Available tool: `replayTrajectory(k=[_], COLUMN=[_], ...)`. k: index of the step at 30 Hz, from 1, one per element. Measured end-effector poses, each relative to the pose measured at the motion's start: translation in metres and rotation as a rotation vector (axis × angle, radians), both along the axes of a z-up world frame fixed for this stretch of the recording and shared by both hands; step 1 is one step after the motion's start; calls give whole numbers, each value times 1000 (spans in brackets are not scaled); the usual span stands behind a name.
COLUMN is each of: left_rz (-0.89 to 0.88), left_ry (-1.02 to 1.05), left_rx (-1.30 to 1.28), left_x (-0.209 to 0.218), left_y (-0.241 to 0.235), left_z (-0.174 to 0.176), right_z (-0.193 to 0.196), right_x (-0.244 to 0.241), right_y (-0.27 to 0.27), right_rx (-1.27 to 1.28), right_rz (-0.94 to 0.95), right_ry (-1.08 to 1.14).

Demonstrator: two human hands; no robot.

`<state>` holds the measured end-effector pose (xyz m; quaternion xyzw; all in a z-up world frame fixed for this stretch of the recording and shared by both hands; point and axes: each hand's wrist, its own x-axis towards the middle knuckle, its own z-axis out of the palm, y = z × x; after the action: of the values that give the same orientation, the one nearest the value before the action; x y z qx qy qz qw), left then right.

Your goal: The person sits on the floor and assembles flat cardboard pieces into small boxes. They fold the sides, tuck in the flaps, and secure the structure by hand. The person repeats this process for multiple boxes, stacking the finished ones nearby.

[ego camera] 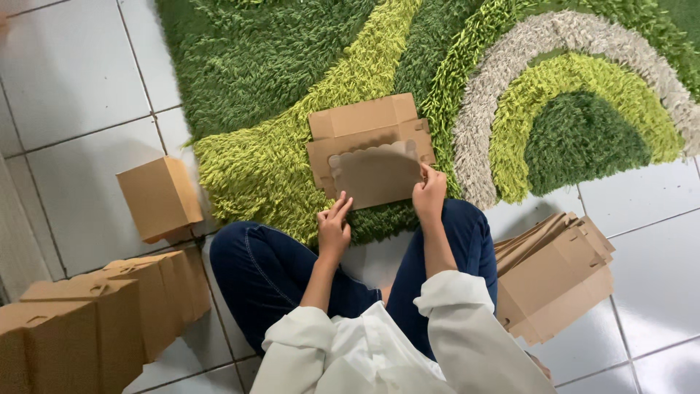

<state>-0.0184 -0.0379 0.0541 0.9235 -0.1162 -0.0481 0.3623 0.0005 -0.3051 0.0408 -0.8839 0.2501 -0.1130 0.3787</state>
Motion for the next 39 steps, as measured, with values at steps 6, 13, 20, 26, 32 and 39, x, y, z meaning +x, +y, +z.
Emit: replayTrajectory(k=[6,13,20,26,32,39], left_rz=[-30,-24,-50,-296,-354,-202], left_ry=[-86,-82,-279,-382,-472,-616], left_rx=[-3,9,315,69,298,454], left_x=[-1,-3,-20,-28,-12,-10], left_y=[0,-2,-19,-83,-121,-127], left_z=[-2,-4,-1,-13,-26,-28], right_z=[39,25,-22,-89,-44,-10], right_x=[4,7,6,6,1,22], right_y=[18,34,39,12,21,13], right_rx=[8,-219,-247,-240,117,-54], right_rz=[55,218,395,412,365,144], right_ry=[19,30,103,37,-112,-198])
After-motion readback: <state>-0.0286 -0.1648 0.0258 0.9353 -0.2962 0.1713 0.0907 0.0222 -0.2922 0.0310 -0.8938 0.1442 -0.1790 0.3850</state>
